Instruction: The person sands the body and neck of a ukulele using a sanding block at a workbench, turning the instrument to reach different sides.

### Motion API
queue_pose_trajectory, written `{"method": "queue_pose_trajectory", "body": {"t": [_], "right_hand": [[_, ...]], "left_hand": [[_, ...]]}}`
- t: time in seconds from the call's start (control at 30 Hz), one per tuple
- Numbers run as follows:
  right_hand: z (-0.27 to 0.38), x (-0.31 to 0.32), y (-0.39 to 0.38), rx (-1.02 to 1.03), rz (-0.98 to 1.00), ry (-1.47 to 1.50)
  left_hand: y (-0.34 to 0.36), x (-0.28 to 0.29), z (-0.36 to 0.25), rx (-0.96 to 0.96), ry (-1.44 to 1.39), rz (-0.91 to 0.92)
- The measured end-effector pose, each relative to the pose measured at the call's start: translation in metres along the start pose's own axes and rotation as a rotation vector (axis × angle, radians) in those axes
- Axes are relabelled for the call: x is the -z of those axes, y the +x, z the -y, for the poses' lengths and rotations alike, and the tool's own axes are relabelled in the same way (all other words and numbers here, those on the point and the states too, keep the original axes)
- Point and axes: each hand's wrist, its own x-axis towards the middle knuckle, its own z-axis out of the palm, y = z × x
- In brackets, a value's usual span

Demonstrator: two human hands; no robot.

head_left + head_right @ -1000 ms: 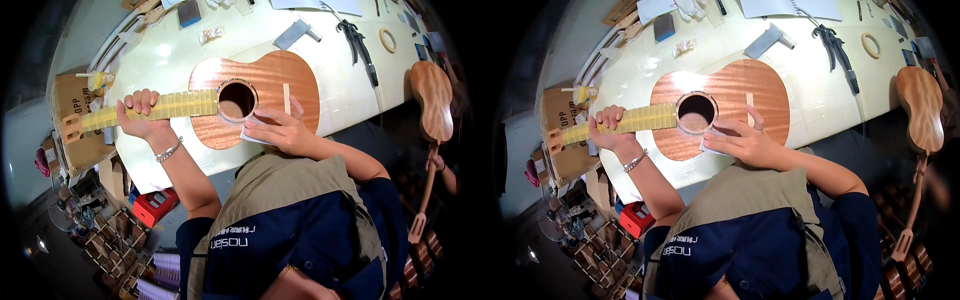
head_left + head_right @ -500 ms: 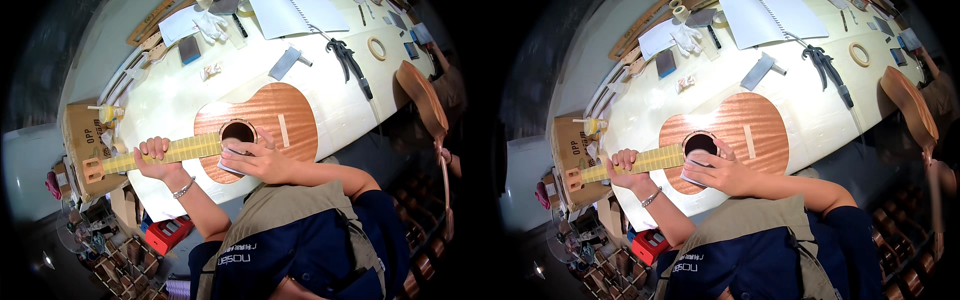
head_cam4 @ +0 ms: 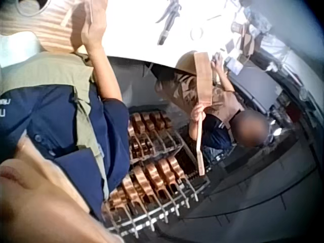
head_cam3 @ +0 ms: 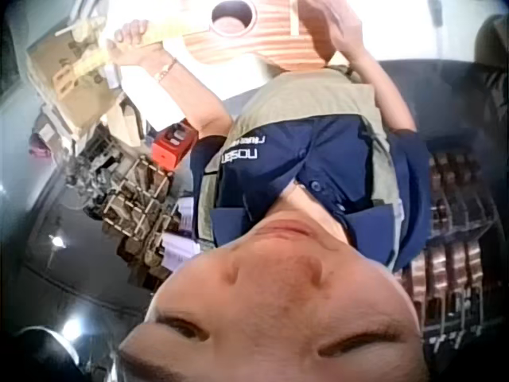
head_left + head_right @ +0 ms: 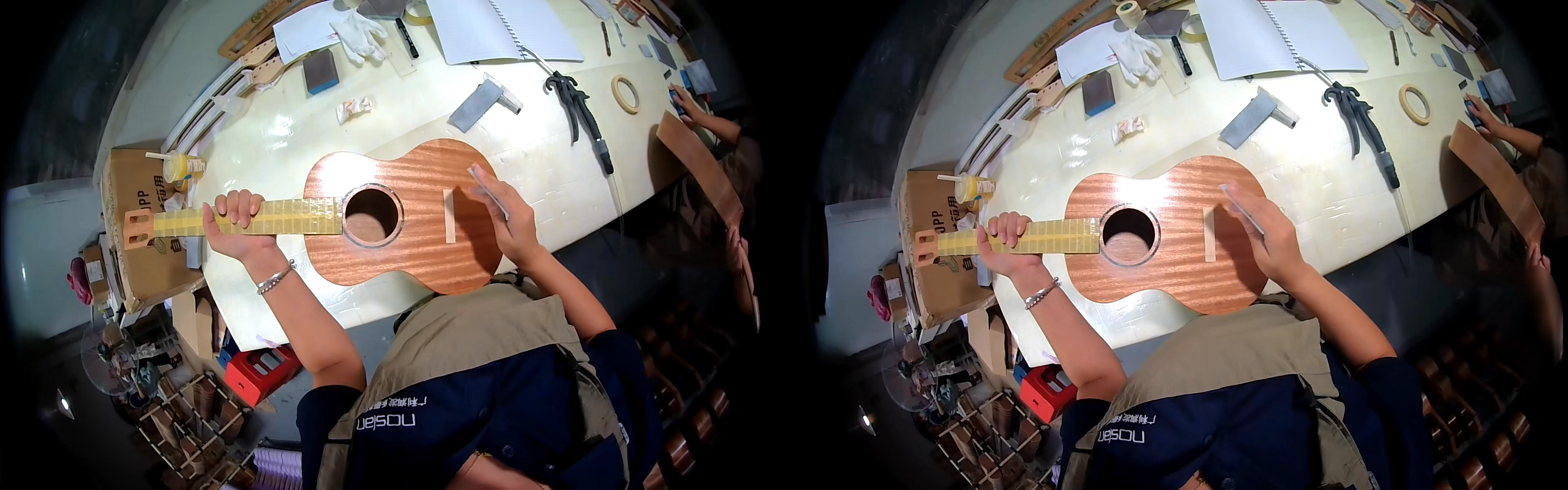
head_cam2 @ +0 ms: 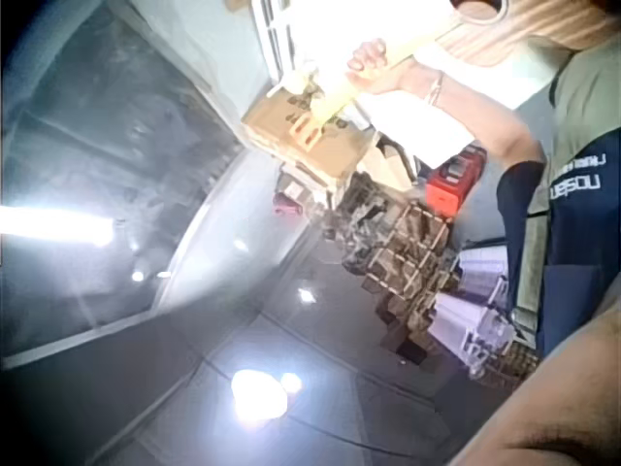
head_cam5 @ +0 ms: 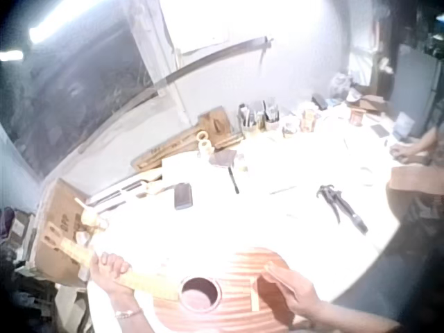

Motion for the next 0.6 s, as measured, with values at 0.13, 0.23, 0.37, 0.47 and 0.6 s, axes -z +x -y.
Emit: {"method": "queue_pose_trajectory", "body": {"t": [0.13,0.23,0.37,0.47,0.6], "right_hand": [[0.005,-0.001,-0.015,-0.184,0.021,0.11],[0.008,-0.012,-0.024,-0.059,0.144,0.108],[0.027,-0.053,-0.024,0.381,0.392,0.058],[0.06,-0.061,-0.004,0.488,0.583,0.032],[0.029,-0.057,-0.01,0.444,0.444,-0.117]], "left_hand": [[-0.002,0.01,-0.006,-0.005,0.006,-0.048],[-0.004,0.017,-0.007,-0.007,-0.007,-0.068],[-0.005,0.023,-0.008,0.003,-0.011,-0.017],[-0.006,0.02,-0.005,0.006,-0.005,0.028],[-0.01,0.01,-0.005,-0.033,-0.004,-0.054]]}}
